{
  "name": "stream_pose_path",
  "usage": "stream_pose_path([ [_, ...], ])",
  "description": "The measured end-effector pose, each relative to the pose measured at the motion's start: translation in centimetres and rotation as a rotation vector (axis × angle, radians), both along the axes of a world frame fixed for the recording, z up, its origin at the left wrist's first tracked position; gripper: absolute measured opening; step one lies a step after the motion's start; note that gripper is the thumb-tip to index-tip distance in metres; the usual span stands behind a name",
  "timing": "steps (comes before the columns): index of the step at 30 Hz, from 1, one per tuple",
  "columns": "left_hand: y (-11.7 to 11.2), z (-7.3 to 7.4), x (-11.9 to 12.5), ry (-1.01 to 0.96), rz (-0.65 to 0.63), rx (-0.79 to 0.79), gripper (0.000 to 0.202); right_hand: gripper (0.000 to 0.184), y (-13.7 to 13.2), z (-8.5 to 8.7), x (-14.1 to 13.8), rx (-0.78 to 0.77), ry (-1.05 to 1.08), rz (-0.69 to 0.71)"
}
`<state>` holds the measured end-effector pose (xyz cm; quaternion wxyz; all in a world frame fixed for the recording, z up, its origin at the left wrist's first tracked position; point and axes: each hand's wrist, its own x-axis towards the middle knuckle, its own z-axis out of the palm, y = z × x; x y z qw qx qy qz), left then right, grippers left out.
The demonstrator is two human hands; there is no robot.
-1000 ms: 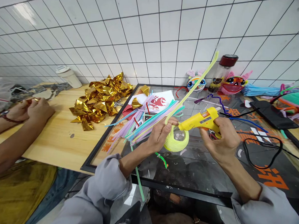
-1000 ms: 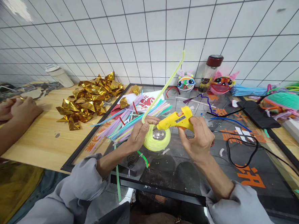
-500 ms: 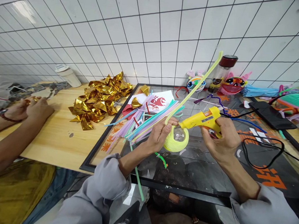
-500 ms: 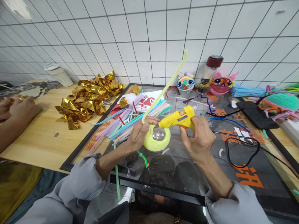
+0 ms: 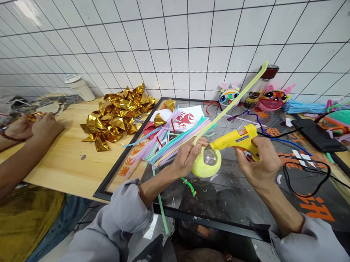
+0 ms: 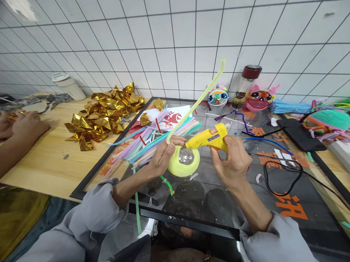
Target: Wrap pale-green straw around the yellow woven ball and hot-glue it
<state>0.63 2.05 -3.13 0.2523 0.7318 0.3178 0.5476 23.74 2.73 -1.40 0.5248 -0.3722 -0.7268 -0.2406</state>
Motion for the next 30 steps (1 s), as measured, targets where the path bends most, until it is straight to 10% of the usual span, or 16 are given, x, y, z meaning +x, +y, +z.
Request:
stream_pose_path([
  [30,0.02,-0.13,-0.06,-0.018,-0.026,-0.009,0.048,0.027,-0.02,-0.13,0.07,0.006,-0.003,-0.036],
])
